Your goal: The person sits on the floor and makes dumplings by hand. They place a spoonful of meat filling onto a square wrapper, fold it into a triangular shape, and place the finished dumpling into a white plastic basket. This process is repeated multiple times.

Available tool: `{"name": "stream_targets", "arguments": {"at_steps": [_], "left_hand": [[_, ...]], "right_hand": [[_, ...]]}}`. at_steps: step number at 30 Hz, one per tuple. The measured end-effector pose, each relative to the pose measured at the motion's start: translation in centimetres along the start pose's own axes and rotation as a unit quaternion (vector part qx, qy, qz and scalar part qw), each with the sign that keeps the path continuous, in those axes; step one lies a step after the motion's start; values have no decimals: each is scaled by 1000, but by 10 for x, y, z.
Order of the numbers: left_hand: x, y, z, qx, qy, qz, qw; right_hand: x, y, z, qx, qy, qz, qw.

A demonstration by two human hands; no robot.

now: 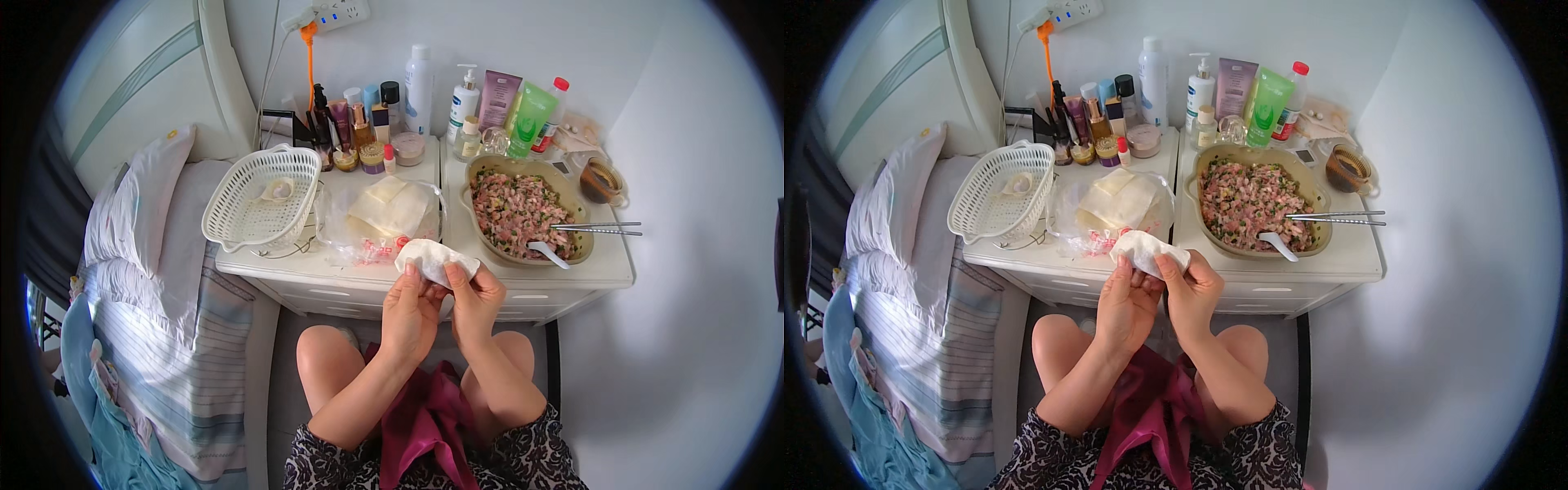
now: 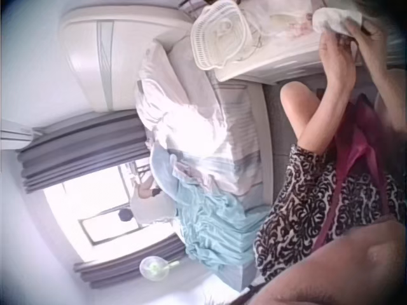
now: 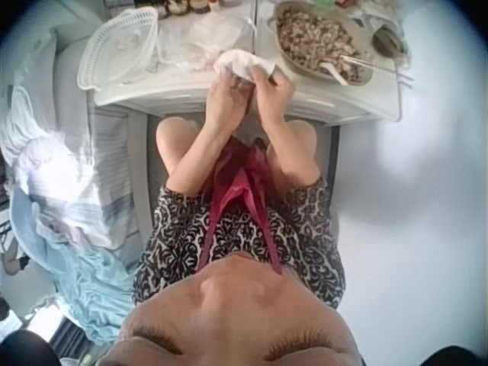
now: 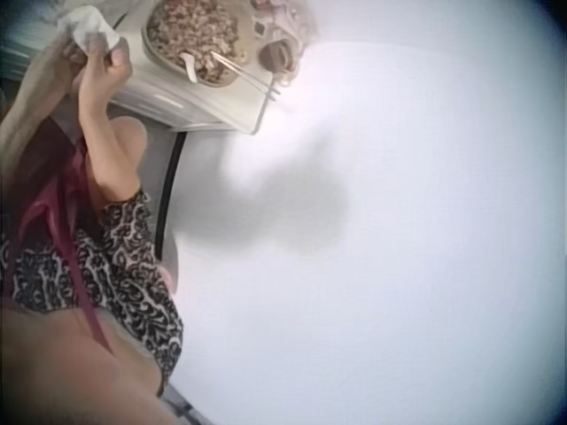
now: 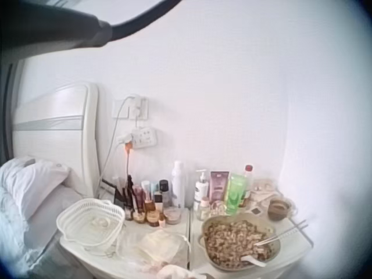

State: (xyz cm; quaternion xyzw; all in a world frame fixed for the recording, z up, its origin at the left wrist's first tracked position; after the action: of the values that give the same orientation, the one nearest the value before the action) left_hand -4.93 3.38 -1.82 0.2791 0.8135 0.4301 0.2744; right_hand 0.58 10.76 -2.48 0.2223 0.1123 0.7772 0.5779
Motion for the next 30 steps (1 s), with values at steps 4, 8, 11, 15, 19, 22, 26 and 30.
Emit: {"name": "stream_targets", "arguments": {"at_steps": [4, 8, 11, 15, 19, 22, 26, 30], "left_hand": [[2, -11, -1, 61, 48, -14, 997], [4, -18, -5, 90, 99, -31, 991], [5, -16, -10, 88, 109, -35, 990], [8, -26, -13, 160, 164, -42, 972], [-1, -11, -27, 167, 218, -66, 959], [1, -16, -33, 164, 193, -39, 967], [4, -32, -46, 321, 184, 17, 929], [1, -24, -56, 334, 178, 23, 925]], "right_hand": [[-2, 3, 5, 12, 1, 8, 1000], [-5, 2, 1, 25, 47, 24, 998], [-5, 1, 0, 8, 48, 27, 998], [-7, 3, -1, 24, 71, 50, 996], [-5, 0, -7, 79, 119, 25, 989], [2, -6, -7, 141, 169, 26, 975], [4, -6, -4, 148, 165, 77, 972], [2, -5, -3, 119, 139, 94, 979]]}}
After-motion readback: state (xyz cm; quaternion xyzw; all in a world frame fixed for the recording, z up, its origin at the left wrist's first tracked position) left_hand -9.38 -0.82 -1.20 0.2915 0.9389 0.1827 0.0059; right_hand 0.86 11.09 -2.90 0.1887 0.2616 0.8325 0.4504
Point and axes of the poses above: each hand's wrist, its own x-axis towards the middle knuckle, its own y-axis out of the palm, z = x × y, the point moved 3 cm from there along x, towards the middle knuckle, and after that the axes turned 11 degrees about -z, right-handed, at the moved point
